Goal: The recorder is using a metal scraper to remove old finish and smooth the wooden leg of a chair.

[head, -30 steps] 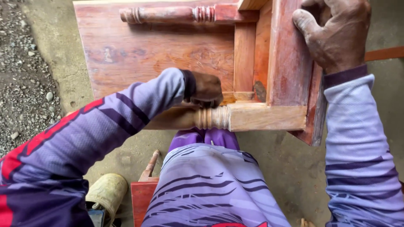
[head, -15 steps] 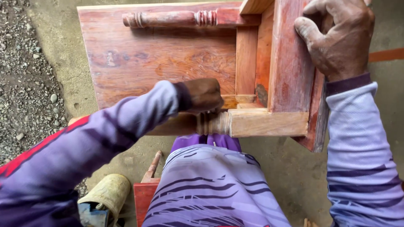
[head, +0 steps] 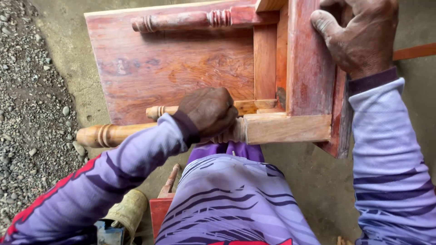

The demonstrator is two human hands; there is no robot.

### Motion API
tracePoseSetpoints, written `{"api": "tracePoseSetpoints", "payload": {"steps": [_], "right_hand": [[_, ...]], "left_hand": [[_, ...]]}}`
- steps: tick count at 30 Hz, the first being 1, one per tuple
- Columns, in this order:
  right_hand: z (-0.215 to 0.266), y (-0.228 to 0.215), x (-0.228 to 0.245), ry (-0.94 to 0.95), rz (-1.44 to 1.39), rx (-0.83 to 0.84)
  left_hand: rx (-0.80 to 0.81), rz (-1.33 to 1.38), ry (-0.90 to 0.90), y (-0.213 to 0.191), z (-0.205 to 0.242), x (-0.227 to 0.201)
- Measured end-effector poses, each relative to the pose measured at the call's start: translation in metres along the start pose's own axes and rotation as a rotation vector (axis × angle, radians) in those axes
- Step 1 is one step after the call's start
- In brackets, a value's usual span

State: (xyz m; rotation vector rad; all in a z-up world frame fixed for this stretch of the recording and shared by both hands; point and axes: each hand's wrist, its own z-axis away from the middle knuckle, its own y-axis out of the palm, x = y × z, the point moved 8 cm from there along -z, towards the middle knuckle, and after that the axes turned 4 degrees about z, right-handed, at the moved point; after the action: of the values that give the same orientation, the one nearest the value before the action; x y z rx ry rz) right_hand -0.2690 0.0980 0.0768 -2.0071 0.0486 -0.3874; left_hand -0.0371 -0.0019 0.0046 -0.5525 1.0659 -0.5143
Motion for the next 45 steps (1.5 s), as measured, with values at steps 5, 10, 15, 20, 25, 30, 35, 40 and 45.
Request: {"api": "tracePoseSetpoints", "payload": {"steps": [5, 10, 15, 20, 25, 30, 35, 40, 45], "right_hand": [[0.009, 0.009, -0.008, 0.012, 0.023, 0.046], [-0.006, 0.002, 0.003, 0.094, -0.192, 0.079], [0.003, 0.000, -0.002, 0.002, -0.031, -0.016], [0.005, 0.005, -0.007, -0.008, -0.108, 0.000], [-0.001, 0.006, -0.006, 0.052, -0.125, 0.021], [0.015, 0.011, -0.021, 0.034, 0.083, -0.042], [0.010, 0.014, -0.019, 0.035, -0.111, 0.026], [0.008, 0.006, -0.011, -0.052, 0.022, -0.071], [0.009, 0.012, -0.012, 0.100, -0.032, 0.043]], "left_hand": [[-0.077, 0.010, 0.008, -0.003, 0.016, -0.011], [-0.158, -0.073, -0.017, -0.010, 0.027, -0.021], [-0.268, -0.055, 0.058, -0.011, 0.037, -0.026], [-0.170, -0.113, -0.021, -0.001, 0.044, -0.026], [-0.278, -0.093, 0.005, -0.001, 0.056, -0.036], [-0.438, -0.159, 0.069, 0.002, 0.061, -0.041], [-0.483, -0.188, 0.068, 0.004, 0.074, -0.051], [-0.538, -0.188, 0.066, 0.008, 0.079, -0.055], [-0.554, -0.169, 0.051, 0.011, 0.081, -0.056]]}}
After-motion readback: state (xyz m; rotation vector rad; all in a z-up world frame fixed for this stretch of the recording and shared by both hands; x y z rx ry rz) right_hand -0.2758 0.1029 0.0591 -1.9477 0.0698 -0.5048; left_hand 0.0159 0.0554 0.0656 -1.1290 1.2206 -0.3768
